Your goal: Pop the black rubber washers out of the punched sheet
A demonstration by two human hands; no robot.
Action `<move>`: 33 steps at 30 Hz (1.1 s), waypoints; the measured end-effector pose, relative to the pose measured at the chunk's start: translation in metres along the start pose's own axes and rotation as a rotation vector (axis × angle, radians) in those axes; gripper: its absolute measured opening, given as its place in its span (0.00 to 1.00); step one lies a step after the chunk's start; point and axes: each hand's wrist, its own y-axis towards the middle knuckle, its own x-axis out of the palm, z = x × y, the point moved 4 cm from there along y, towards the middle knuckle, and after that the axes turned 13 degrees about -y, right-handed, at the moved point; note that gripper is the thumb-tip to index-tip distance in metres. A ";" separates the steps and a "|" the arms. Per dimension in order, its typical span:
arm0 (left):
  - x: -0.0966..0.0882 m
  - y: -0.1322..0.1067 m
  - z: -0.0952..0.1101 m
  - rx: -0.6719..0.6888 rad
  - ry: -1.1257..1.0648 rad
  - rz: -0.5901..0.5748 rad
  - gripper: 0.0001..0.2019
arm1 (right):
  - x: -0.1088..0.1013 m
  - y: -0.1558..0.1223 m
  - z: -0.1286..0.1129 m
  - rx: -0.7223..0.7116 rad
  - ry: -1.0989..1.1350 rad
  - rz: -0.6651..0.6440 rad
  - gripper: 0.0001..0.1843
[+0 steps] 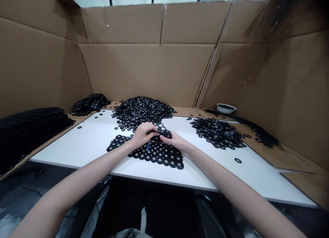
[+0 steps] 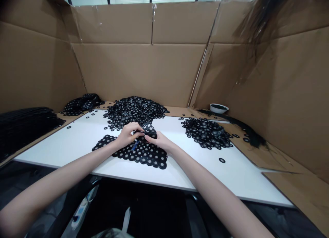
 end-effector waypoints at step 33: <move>0.009 -0.002 0.016 0.056 0.092 -0.108 0.09 | 0.003 0.003 -0.005 -0.207 -0.224 -0.068 0.15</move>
